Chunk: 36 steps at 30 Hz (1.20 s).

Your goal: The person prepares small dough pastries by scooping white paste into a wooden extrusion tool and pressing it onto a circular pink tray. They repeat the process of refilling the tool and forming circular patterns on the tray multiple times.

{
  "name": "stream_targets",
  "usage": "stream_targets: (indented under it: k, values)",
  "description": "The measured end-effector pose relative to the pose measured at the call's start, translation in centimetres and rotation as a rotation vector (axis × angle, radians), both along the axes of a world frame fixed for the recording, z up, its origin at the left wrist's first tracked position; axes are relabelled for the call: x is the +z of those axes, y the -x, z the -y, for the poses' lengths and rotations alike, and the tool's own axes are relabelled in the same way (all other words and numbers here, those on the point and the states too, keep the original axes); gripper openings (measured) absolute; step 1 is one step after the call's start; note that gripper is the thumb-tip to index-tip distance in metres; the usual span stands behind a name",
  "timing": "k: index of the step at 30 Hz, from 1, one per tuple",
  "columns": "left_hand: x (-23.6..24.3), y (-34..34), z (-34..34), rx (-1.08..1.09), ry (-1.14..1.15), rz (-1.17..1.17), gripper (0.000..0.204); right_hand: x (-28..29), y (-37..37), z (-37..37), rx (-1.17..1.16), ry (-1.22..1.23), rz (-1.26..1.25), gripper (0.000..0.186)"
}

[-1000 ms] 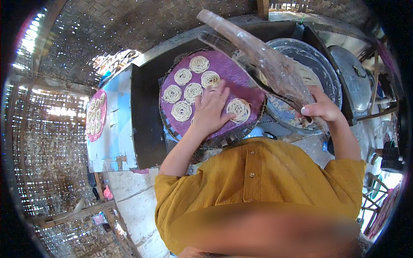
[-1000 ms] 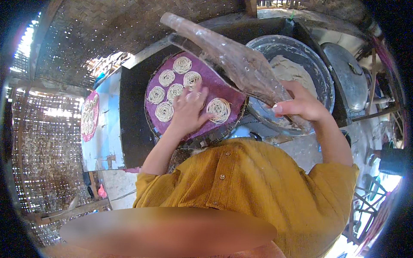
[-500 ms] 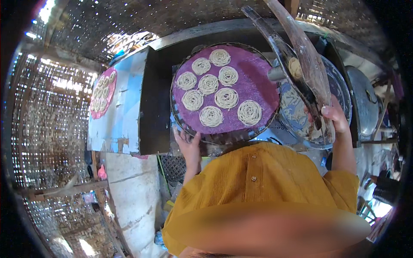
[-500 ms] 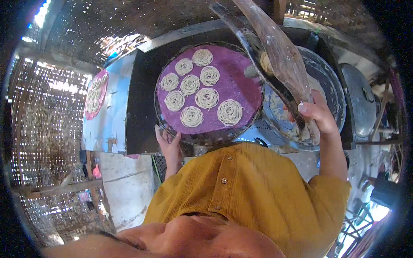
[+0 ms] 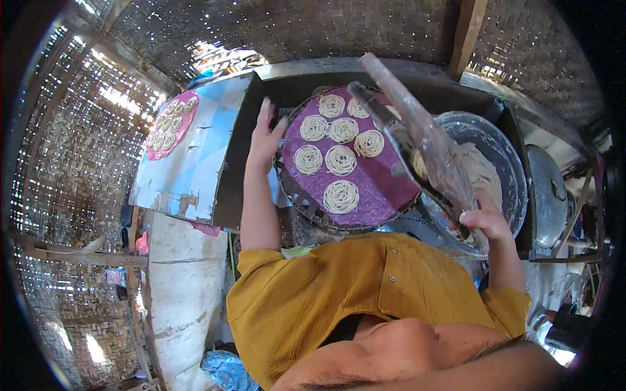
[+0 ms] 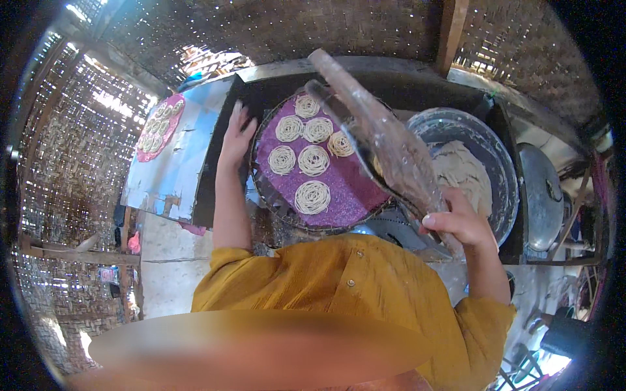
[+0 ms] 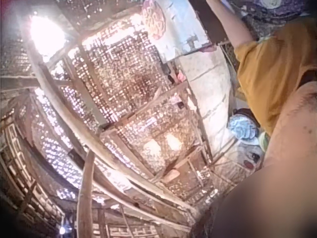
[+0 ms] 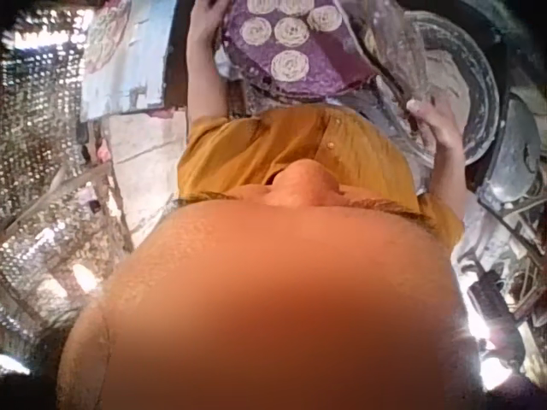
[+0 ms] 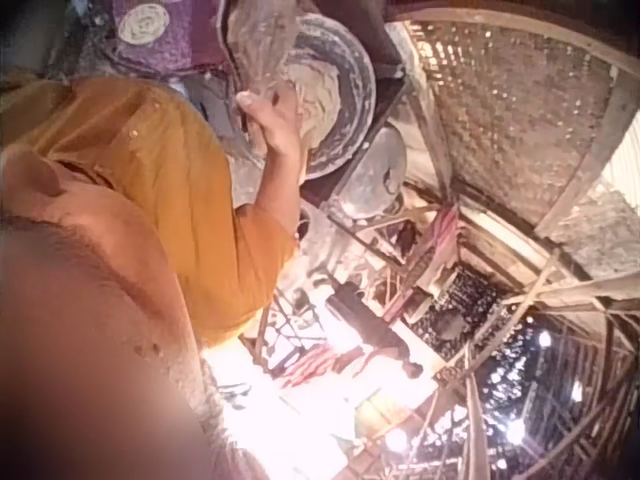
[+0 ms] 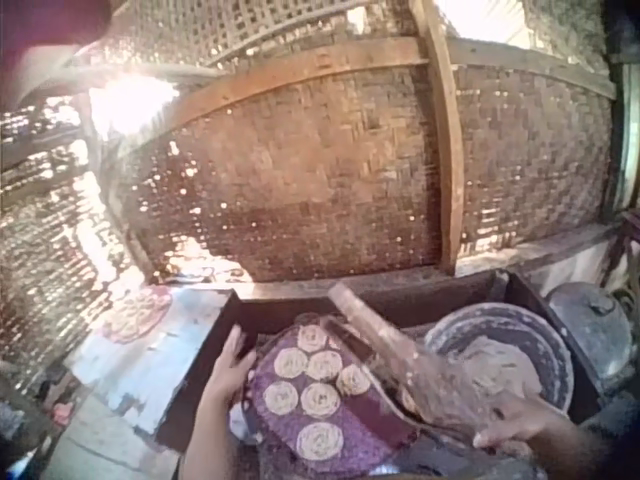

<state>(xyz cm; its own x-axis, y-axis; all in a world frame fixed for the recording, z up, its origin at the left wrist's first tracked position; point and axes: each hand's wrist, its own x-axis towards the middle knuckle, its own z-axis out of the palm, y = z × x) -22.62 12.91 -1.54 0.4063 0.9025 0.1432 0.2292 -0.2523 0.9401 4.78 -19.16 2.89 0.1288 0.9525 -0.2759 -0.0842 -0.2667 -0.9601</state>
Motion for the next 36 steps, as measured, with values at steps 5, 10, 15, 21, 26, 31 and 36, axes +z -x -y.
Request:
stream_targets:
  k: [5,10,15,21,26,31,36]
  values:
    - [6.2,-8.5,3.4,-1.034,0.698,1.115,0.092,0.6,1.5,-1.1,0.14,0.05,-0.056,0.064]
    - [7.0,-11.3,3.5,-1.302,0.458,1.393,0.093,1.3,0.6,-1.3,0.191,0.057,-0.208,0.075]
    - [3.1,-12.5,0.9,-0.945,0.739,1.404,0.081,0.7,-0.7,-3.7,0.271,0.072,-0.154,0.063]
    - [-1.3,-11.7,-1.1,-0.659,0.774,1.367,0.069,-1.6,-1.2,-7.0,0.416,0.228,0.096,0.058]
    - [-1.4,-10.2,-0.1,-0.65,0.757,1.373,0.065,-1.0,0.0,-6.2,0.409,0.248,0.041,0.053]
    - [0.0,-10.2,0.4,-0.666,0.677,1.424,0.061,1.9,-0.7,-5.8,0.276,0.181,0.169,0.048]
    - [2.3,-8.3,-0.4,-0.8,0.613,1.479,0.064,2.9,1.2,-6.3,0.254,0.179,0.254,0.043]
